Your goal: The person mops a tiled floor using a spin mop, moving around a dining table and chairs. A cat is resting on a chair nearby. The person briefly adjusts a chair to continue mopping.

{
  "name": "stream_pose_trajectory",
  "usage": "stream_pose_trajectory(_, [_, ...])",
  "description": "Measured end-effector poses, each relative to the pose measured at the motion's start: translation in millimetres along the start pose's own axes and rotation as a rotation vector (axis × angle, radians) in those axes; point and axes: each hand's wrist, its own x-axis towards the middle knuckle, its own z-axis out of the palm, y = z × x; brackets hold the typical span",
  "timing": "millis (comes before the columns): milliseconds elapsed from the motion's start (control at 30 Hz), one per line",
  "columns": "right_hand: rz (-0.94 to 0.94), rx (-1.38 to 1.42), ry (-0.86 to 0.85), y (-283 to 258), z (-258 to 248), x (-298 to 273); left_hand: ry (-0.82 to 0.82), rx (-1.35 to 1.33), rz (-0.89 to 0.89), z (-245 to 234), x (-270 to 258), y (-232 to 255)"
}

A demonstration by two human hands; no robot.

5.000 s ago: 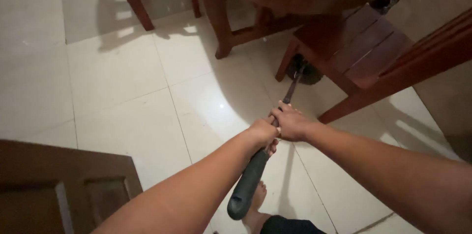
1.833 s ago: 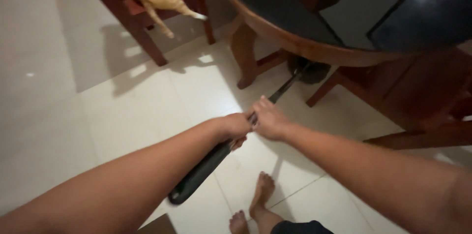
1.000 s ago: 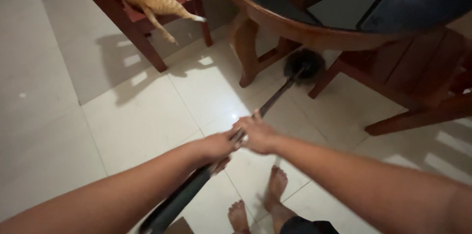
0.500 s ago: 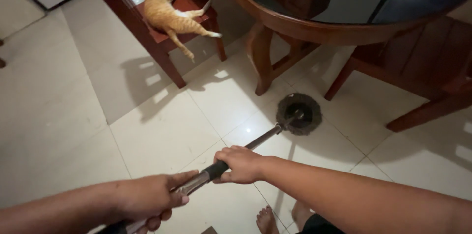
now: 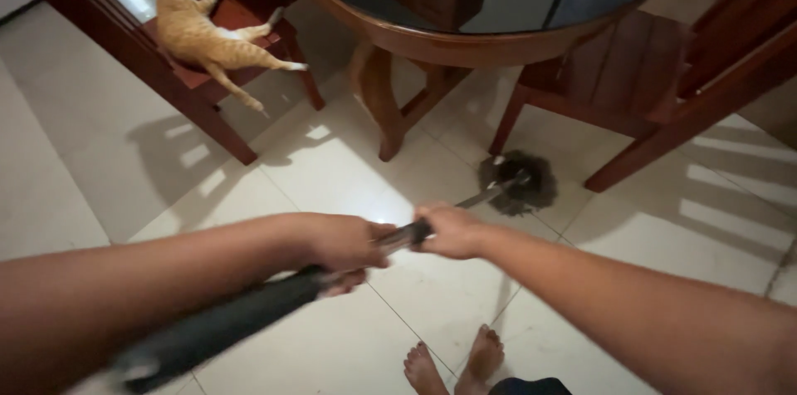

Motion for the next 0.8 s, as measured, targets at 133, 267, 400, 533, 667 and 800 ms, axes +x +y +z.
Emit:
stream_pose_trajectory(133, [0.001, -0.181, 0.038, 97, 6, -16, 0.040, -0.033, 0.120, 50, 99, 36])
stream_pose_trajectory(267, [0.147, -0.193, 0.012, 169, -11, -47, -0.041, -0.426, 0.233, 96, 155, 80])
stream_pose_trajectory(400, [0.183, -0.051, 0.050, 170, -37, -57, -0.047, -0.705, 0.329, 79, 135, 89])
stream_pose_trajectory(533, [0.191, 0.067, 0.201, 128, -70, -22, -0.074, -0.918, 0.761, 33, 77, 62])
stream_pose_trajectory(667, [0.157, 0.103, 0.253, 57, -106, 27, 0.188, -0.850, 1.026, -12, 2, 52])
stream_pose_trajectory(800, [0.180, 0.174, 0.240, -16, -117, 52, 0.740, -0.644, 0.639, -49, -65, 69])
